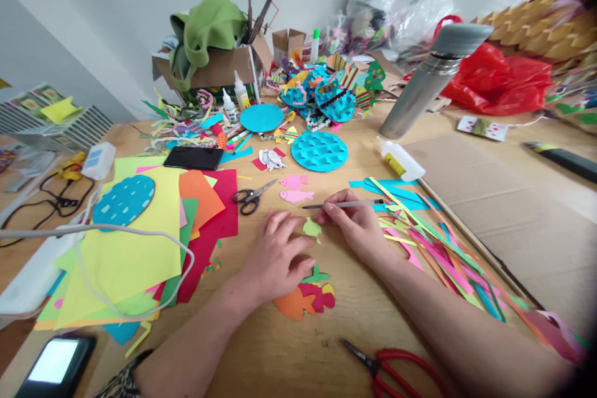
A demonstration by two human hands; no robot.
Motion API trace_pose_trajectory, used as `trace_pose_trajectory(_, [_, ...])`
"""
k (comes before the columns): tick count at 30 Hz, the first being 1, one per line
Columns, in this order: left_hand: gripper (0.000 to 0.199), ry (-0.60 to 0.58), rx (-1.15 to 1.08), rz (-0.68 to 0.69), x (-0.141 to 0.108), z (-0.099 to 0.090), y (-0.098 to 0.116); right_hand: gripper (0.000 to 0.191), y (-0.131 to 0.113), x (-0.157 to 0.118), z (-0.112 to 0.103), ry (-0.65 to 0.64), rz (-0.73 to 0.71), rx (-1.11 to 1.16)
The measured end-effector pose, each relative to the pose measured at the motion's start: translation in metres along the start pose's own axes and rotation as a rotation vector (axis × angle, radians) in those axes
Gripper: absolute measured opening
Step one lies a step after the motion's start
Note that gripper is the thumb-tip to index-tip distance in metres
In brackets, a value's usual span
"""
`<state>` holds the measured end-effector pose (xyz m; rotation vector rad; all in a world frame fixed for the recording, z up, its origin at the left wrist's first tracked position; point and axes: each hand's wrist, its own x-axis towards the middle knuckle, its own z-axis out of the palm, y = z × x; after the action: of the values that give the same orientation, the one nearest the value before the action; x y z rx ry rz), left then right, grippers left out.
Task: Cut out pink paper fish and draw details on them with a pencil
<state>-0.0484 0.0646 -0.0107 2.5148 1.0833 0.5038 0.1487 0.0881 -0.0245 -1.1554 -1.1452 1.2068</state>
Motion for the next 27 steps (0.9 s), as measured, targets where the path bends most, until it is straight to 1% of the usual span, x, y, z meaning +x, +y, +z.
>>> trace_pose_trajectory(3, [0.03,-0.064,-0.01,0.009,0.001,-0.004,-0.001,0.029,0.0,-0.001,-0.001,0.025,-0.023,0.001])
trace_pose_trajectory(7, [0.031,-0.1,-0.011,0.001,0.001,-0.007,-0.003,0.021,-0.005,-0.005,-0.005,0.099,-0.015,-0.001])
trace_pose_trajectory(9, [0.03,-0.102,-0.012,-0.002,0.001,-0.008,-0.004,0.02,-0.007,-0.006,-0.007,0.092,0.029,-0.018])
trace_pose_trajectory(12, [0.03,-0.113,-0.012,-0.001,0.002,-0.009,-0.005,0.019,-0.01,-0.006,-0.009,0.027,0.101,-0.093])
trace_pose_trajectory(15, [0.029,-0.131,-0.012,-0.013,0.004,-0.011,-0.004,0.017,-0.011,-0.005,-0.008,-0.025,0.108,-0.149])
trace_pose_trajectory(21, [0.031,-0.206,-0.022,-0.038,0.006,-0.013,-0.003,0.015,-0.008,-0.004,-0.008,-0.016,0.108,-0.131])
trace_pose_trajectory(27, [0.031,-0.174,-0.018,-0.026,0.005,-0.01,-0.006,0.016,-0.006,-0.003,-0.008,-0.002,0.098,-0.117])
